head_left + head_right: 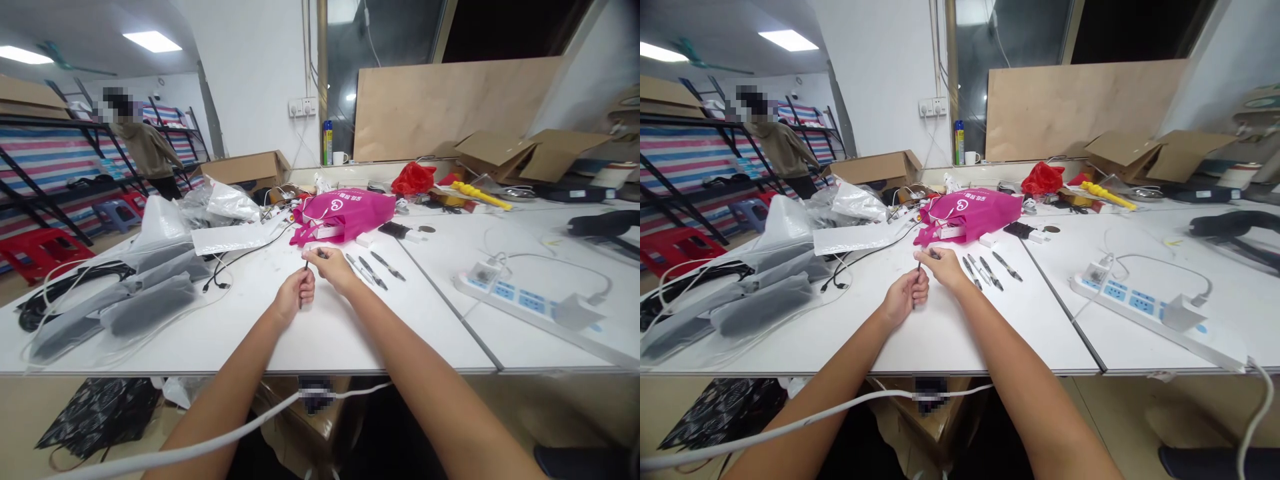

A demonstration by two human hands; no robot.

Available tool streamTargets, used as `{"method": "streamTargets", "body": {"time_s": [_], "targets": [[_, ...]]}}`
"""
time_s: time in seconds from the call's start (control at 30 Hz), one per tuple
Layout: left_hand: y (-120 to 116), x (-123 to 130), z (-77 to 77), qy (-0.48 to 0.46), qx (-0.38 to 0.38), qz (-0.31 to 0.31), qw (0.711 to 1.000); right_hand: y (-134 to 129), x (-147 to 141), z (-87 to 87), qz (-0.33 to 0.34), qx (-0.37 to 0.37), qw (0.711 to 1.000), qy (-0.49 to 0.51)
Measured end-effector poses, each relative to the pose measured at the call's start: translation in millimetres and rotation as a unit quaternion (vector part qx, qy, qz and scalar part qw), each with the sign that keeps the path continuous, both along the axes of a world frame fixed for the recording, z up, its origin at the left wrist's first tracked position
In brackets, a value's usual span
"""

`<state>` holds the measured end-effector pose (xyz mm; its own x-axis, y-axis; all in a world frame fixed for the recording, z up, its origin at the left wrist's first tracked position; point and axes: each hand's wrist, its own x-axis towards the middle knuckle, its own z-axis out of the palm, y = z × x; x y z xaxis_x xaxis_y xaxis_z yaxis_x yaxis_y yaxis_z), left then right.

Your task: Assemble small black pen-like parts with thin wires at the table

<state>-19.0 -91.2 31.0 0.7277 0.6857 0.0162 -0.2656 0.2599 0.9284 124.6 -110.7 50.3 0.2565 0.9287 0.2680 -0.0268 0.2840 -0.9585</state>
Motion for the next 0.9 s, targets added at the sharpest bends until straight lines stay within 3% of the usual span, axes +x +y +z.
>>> {"method": "streamTargets", "body": {"time_s": [0.13,0.27,0.4,0.57,0.9], "targets": [[1.6,5.6,-5.4,-0.027,0.069,0.048,0.996,-8.5,-7.7,8.9,0.027,0.014,0.999,-0.035],[6.9,7.2,-15.8,0.057,0.131,0.089,0.986,-12.6,-12.5,11.4,0.049,0.0,0.997,-0.064],[5.4,8.6,-17.3,0.055,0.13,0.117,0.983,-12.2,-11.8,10.2,0.039,0.009,0.996,-0.077],[-6.2,11.8,-4.1,0.007,0.076,0.117,0.99,-10.8,-10.3,12.7,0.027,-0.007,0.998,-0.059],[-5.1,10.0,-14.9,0.058,0.169,0.181,0.967,-9.0,-6.8,12.1,0.063,-0.06,0.996,0.02]]}}
